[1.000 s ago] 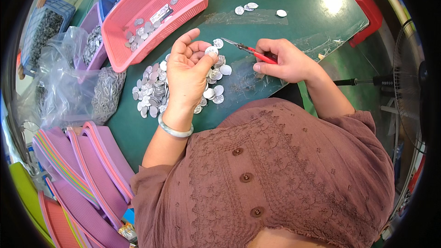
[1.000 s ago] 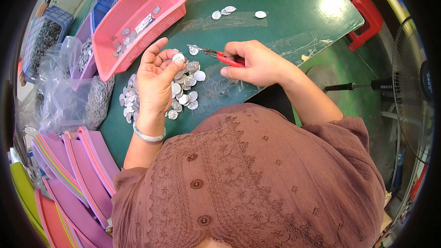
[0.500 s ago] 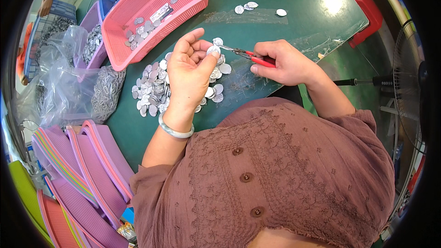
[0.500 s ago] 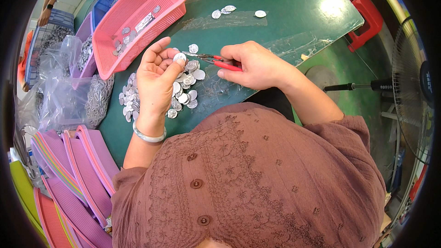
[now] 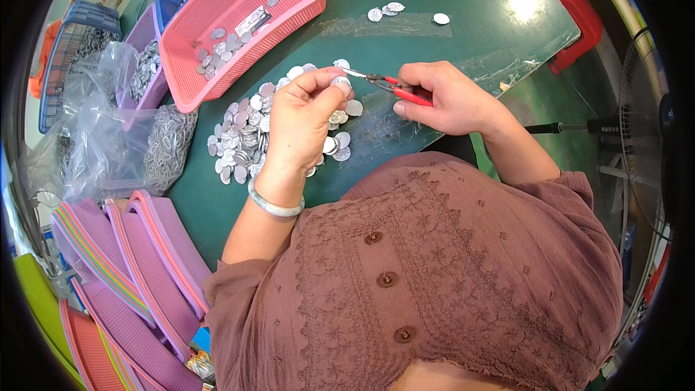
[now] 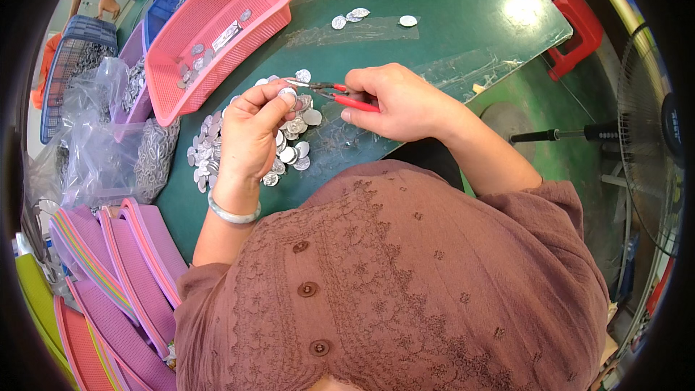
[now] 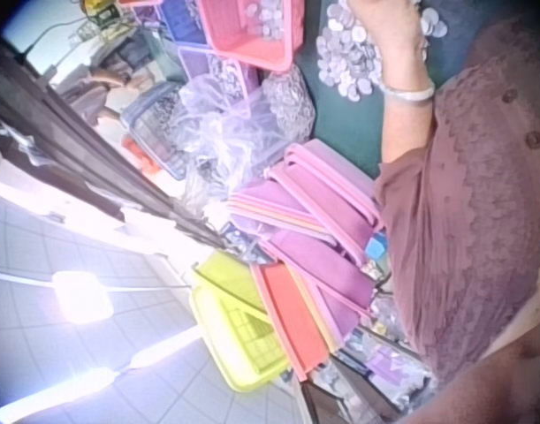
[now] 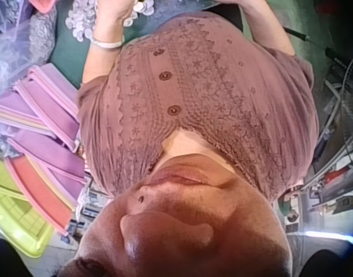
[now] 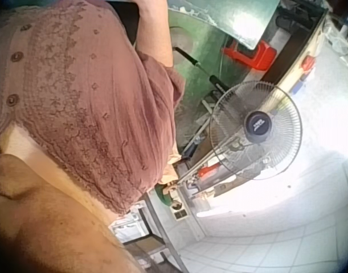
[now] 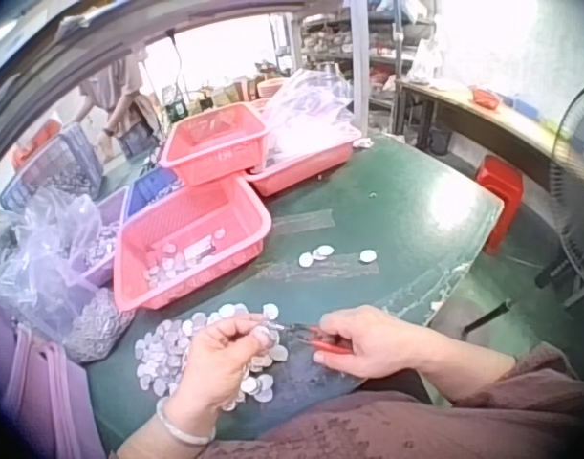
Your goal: The person trims small metal or plastic components using a pair of pliers and then places the finished pieces into a plastic basket.
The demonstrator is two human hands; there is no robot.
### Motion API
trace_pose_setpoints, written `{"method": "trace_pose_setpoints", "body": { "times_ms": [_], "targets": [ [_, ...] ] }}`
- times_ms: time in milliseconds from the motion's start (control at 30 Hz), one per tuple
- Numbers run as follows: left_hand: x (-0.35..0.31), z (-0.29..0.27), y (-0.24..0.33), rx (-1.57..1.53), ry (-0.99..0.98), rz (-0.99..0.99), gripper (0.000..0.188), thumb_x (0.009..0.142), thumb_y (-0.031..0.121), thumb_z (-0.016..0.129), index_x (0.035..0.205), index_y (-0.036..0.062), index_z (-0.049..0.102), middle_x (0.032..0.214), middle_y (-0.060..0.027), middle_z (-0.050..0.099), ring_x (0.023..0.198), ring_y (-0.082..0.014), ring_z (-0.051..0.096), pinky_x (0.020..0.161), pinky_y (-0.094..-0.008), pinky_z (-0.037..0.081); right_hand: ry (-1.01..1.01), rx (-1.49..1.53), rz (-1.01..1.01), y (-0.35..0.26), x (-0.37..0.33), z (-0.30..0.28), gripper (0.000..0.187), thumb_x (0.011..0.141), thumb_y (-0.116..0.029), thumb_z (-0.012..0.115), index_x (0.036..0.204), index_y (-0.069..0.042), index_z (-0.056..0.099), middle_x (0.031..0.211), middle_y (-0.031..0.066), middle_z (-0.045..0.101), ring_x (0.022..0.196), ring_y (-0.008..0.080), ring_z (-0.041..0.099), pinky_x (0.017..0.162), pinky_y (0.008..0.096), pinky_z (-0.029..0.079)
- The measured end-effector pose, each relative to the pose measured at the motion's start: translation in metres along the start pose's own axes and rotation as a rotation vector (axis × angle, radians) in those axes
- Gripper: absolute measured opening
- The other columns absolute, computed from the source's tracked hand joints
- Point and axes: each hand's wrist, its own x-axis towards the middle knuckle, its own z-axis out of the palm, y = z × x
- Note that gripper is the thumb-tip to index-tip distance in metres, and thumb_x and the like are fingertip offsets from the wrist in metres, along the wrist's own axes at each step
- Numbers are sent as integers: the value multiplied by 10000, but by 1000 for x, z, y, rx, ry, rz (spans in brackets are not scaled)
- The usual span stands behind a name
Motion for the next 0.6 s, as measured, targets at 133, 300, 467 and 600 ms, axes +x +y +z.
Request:
{"method": "trace_pose_setpoints", "body": {
  "times_ms": [133, 300, 467, 600],
  "targets": [
    [-1, 0, 4, 18, 7, -15, 121, 810, 40, 605, 910, -27, 609, 799, -55, 621, 669, -87, 571, 601, -189, 451, -14, -46, -17, -1, 0, -2, 220, 725, -163, 655, 719, -31, 479, 623, 102, 510, 545, 264, 499, 499, 347, 382],
    [-2, 3, 10, 52, -6, -33, 82, 827, 51, 588, 880, -9, 606, 792, -54, 626, 657, -82, 575, 561, -178, 444, 12, -113, -54, -1, -1, -1, 215, 731, -174, 652, 733, -40, 484, 663, 106, 533, 594, 301, 523, 514, 375, 390],
    [-4, 4, 12, 86, -10, -61, 96, 833, 71, 589, 883, -10, 605, 772, -52, 626, 628, -76, 566, 550, -178, 438, -3, -144, -33, -3, -1, -2, 200, 743, -172, 644, 733, -48, 487, 649, 107, 529, 585, 309, 518, 511, 379, 384],
    [-4, 4, 11, 113, -18, -39, 109, 839, 79, 587, 894, -15, 600, 758, -52, 624, 618, -73, 561, 550, -181, 437, -34, -94, -10, -5, -1, -3, 187, 755, -157, 631, 732, -46, 483, 610, 109, 511, 562, 304, 506, 502, 370, 375]
  ]
}}
